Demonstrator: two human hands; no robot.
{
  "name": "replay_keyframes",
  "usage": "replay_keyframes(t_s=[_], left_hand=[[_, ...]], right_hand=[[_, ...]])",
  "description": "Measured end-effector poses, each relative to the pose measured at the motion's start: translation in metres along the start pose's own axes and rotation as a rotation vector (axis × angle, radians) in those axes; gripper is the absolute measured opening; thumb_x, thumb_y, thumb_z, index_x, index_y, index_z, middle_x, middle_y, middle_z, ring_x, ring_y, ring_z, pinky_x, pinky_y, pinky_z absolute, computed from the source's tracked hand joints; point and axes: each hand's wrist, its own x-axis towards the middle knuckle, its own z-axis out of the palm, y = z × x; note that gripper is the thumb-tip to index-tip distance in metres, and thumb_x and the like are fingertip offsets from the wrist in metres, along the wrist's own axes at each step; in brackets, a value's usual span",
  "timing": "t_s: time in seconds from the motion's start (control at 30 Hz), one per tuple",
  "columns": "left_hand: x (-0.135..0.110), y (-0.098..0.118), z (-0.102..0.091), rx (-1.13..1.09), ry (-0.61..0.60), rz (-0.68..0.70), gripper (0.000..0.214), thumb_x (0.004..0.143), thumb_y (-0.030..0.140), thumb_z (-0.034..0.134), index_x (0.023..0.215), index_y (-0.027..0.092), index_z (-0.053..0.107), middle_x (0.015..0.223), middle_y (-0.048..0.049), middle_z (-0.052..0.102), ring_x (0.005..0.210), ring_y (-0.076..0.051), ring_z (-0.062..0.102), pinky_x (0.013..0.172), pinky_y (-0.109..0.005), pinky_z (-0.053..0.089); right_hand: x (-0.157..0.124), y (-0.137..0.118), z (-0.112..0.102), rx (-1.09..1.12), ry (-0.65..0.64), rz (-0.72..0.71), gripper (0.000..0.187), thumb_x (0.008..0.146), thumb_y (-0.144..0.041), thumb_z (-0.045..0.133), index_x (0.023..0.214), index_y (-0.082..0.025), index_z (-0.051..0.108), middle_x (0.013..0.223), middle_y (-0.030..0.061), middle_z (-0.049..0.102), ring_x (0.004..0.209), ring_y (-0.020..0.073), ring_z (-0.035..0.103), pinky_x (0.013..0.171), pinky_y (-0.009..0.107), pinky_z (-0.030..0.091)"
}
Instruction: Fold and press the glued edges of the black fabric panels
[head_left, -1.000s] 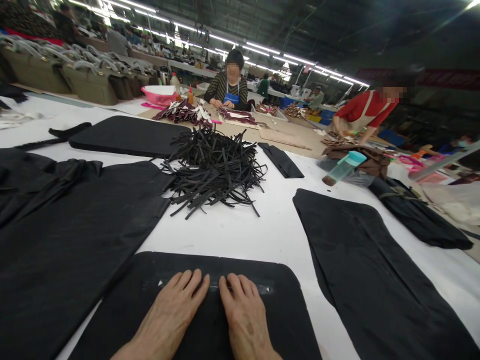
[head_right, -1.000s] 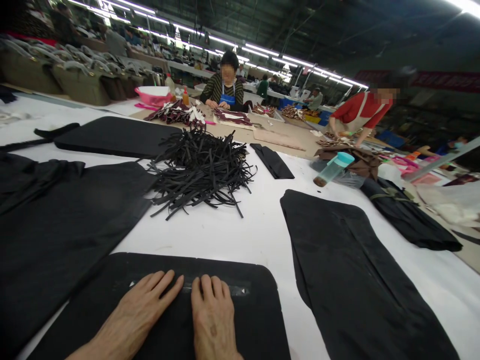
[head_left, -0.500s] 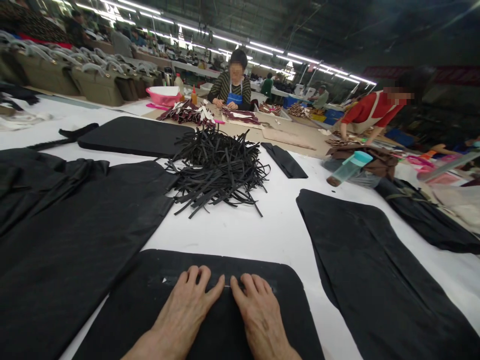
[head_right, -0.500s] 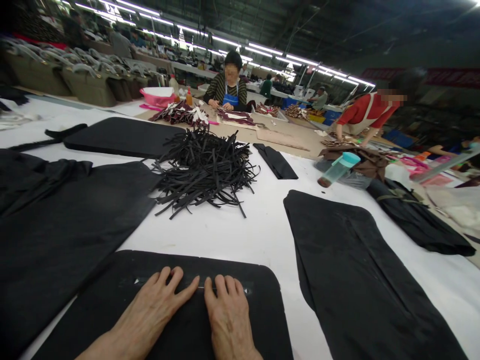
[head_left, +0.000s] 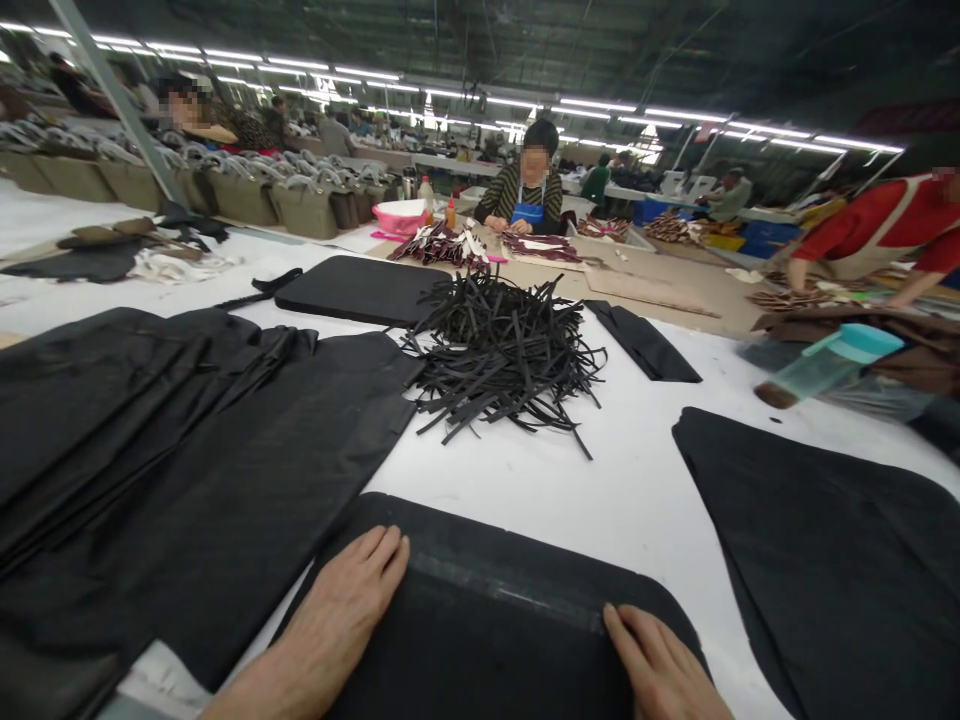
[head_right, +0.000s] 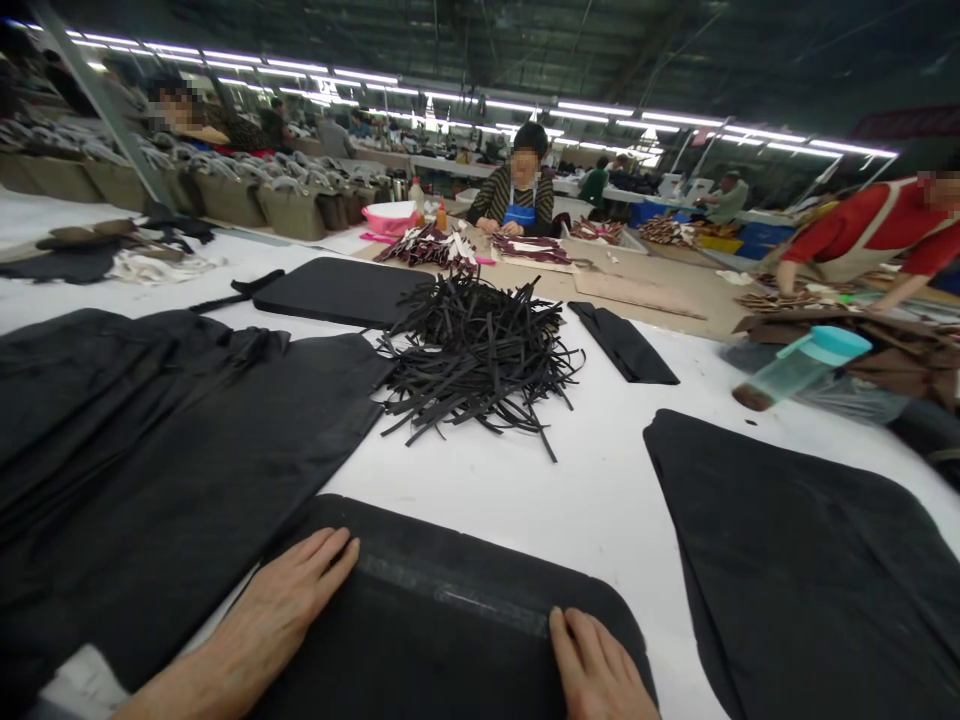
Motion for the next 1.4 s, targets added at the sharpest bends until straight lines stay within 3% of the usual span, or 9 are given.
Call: replay_keyframes(t_s=[0.3, 0.5, 0.57, 0.67, 0.77, 0.83, 1.23, 1.3, 1.4], left_hand=[[-0.007, -0.027, 0.014, -0.04, 0.087, -0.097, 0.064, 0.071, -0.006, 0.029, 0.125, 0.018, 0.052, 0.131, -0.0102, 0.052, 0.122, -0.024, 0.046, 0.099, -0.037, 0.043], [-0.013, -0.032, 0.012, -0.06, 0.187, -0.188, 0.057, 0.072, -0.004, 0.029, 0.117, 0.015, 0.059, 0.124, -0.0117, 0.058, 0.115, -0.025, 0.053, 0.096, -0.039, 0.046], [-0.014, -0.019, 0.008, -0.028, 0.268, -0.101, 0.056, 0.072, -0.003, 0.031, 0.114, 0.017, 0.061, 0.118, -0.0096, 0.062, 0.109, -0.024, 0.057, 0.095, -0.038, 0.047], [-0.009, 0.014, 0.002, -0.049, 0.372, 0.244, 0.057, 0.069, -0.002, 0.035, 0.118, 0.019, 0.056, 0.118, -0.0056, 0.062, 0.108, -0.02, 0.057, 0.096, -0.034, 0.046], [0.004, 0.046, -0.002, -0.101, 0.36, 0.6, 0.049, 0.073, 0.003, 0.04, 0.118, 0.017, 0.053, 0.122, -0.0079, 0.06, 0.113, -0.022, 0.055, 0.096, -0.035, 0.046], [0.012, 0.058, 0.0, -0.117, 0.303, 0.697, 0.046, 0.075, 0.006, 0.042, 0.119, 0.016, 0.051, 0.127, -0.0106, 0.056, 0.117, -0.025, 0.052, 0.096, -0.038, 0.046], [0.023, 0.056, 0.054, -0.186, 0.332, 0.718, 0.064, 0.07, 0.007, 0.048, 0.132, 0.018, 0.037, 0.141, -0.0127, 0.04, 0.13, -0.029, 0.035, 0.105, -0.047, 0.035], [0.023, 0.057, 0.054, -0.202, 0.354, 0.705, 0.067, 0.068, 0.006, 0.048, 0.132, 0.018, 0.037, 0.141, -0.0132, 0.04, 0.131, -0.029, 0.034, 0.105, -0.047, 0.035], [0.022, 0.059, 0.047, -0.212, 0.359, 0.678, 0.069, 0.065, 0.004, 0.047, 0.132, 0.018, 0.038, 0.14, -0.0142, 0.04, 0.13, -0.03, 0.035, 0.102, -0.047, 0.038]], right_hand=[[0.011, -0.01, -0.012, -0.004, 0.109, 0.063, 0.049, 0.066, 0.008, 0.039, 0.105, -0.014, 0.059, 0.093, 0.0069, 0.066, 0.085, 0.0199, 0.059, 0.078, 0.029, 0.045], [0.02, -0.015, -0.024, 0.026, -0.073, 0.363, 0.03, 0.078, -0.001, 0.042, 0.091, -0.021, 0.061, 0.101, 0.005, 0.064, 0.087, 0.0226, 0.058, 0.075, 0.034, 0.045], [0.038, -0.023, -0.034, 0.091, -0.094, 0.457, 0.03, 0.08, -0.002, 0.04, 0.091, -0.021, 0.06, 0.1, 0.0054, 0.063, 0.086, 0.023, 0.057, 0.075, 0.036, 0.044], [0.079, -0.042, -0.048, 0.325, -0.115, 0.434, 0.029, 0.083, -0.003, 0.04, 0.092, -0.022, 0.059, 0.094, 0.004, 0.062, 0.081, 0.0194, 0.057, 0.073, 0.031, 0.045], [0.116, -0.057, -0.051, 0.435, -0.182, 0.393, 0.023, 0.08, -0.003, 0.049, 0.087, -0.023, 0.058, 0.091, 0.0025, 0.06, 0.082, 0.0191, 0.056, 0.074, 0.03, 0.045], [0.132, -0.061, -0.048, 0.419, -0.224, 0.39, 0.022, 0.077, -0.005, 0.056, 0.089, -0.023, 0.058, 0.093, 0.0028, 0.06, 0.086, 0.0207, 0.056, 0.075, 0.032, 0.044], [0.137, -0.033, -0.045, 0.585, -0.382, 0.305, 0.016, 0.078, -0.013, 0.061, 0.071, -0.02, 0.05, 0.074, -0.0059, 0.055, 0.067, 0.0096, 0.051, 0.059, 0.02, 0.034], [0.132, -0.035, -0.047, 0.53, -0.331, 0.311, 0.016, 0.08, -0.008, 0.056, 0.072, -0.02, 0.05, 0.071, -0.0043, 0.054, 0.065, 0.0115, 0.049, 0.058, 0.023, 0.032], [0.125, -0.038, -0.053, 0.347, -0.061, 0.323, 0.02, 0.083, -0.005, 0.046, 0.069, -0.019, 0.049, 0.07, 0.0005, 0.052, 0.065, 0.0156, 0.046, 0.06, 0.028, 0.029]])
